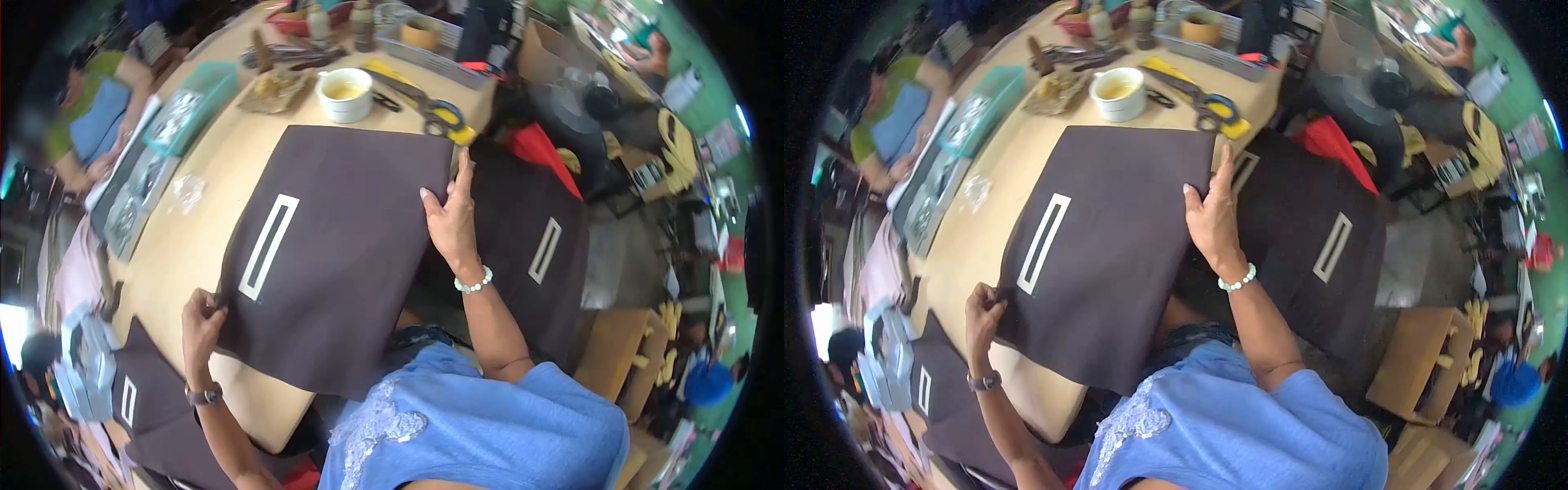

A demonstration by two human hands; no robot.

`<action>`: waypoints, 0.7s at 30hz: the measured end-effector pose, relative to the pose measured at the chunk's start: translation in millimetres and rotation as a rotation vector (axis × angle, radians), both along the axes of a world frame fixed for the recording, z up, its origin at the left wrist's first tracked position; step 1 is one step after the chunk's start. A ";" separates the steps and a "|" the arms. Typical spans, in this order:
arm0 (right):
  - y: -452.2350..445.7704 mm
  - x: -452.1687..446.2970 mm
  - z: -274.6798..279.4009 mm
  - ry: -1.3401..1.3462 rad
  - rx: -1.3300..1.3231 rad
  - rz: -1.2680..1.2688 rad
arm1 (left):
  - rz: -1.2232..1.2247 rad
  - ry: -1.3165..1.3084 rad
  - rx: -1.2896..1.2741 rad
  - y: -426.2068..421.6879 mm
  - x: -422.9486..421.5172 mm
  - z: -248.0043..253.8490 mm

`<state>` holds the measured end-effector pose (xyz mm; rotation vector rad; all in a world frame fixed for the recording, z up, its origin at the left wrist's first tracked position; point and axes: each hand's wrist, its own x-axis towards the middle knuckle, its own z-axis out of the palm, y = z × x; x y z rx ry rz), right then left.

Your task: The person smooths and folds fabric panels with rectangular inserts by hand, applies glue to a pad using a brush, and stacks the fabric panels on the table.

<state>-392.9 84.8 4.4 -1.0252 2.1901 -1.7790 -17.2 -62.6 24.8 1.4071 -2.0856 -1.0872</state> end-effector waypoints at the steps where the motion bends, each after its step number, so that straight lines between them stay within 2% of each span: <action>1: 13.3 -9.5 -6.5 0.071 0.003 -0.068 | 0.008 0.111 0.130 12.7 -19.0 4.9; 2: 25.9 -18.2 -10.1 0.143 0.006 -0.126 | -0.065 0.139 0.077 16.7 -28.0 -2.7; 3: 42.5 -25.6 -6.7 -0.017 0.044 -0.166 | -0.121 0.161 0.070 24.9 -45.5 -0.3; 5: 72.4 -49.0 -22.9 0.026 0.151 -0.359 | -0.285 0.123 -0.047 43.1 -84.0 4.6; 6: 92.2 -59.2 -9.7 -0.227 0.273 -0.350 | -0.393 0.062 -0.159 50.7 -102.3 6.3; 9: 142.3 -106.7 -37.1 0.015 0.231 -0.520 | -0.609 0.096 -0.074 78.6 -163.4 16.1; 12: 183.3 -153.6 -47.3 0.057 0.296 -0.592 | -0.708 0.098 -0.106 106.3 -211.5 1.3; 16: 213.2 -213.9 -49.8 0.047 0.361 -0.616 | -0.713 0.217 -0.065 131.4 -269.3 -27.2; 19: 213.4 -258.1 -53.4 0.139 0.514 -0.672 | -0.711 0.278 -0.025 137.4 -307.1 -73.7; 21: 215.5 -300.6 -79.2 0.092 0.583 -0.721 | -0.637 0.280 0.096 143.4 -326.7 -102.9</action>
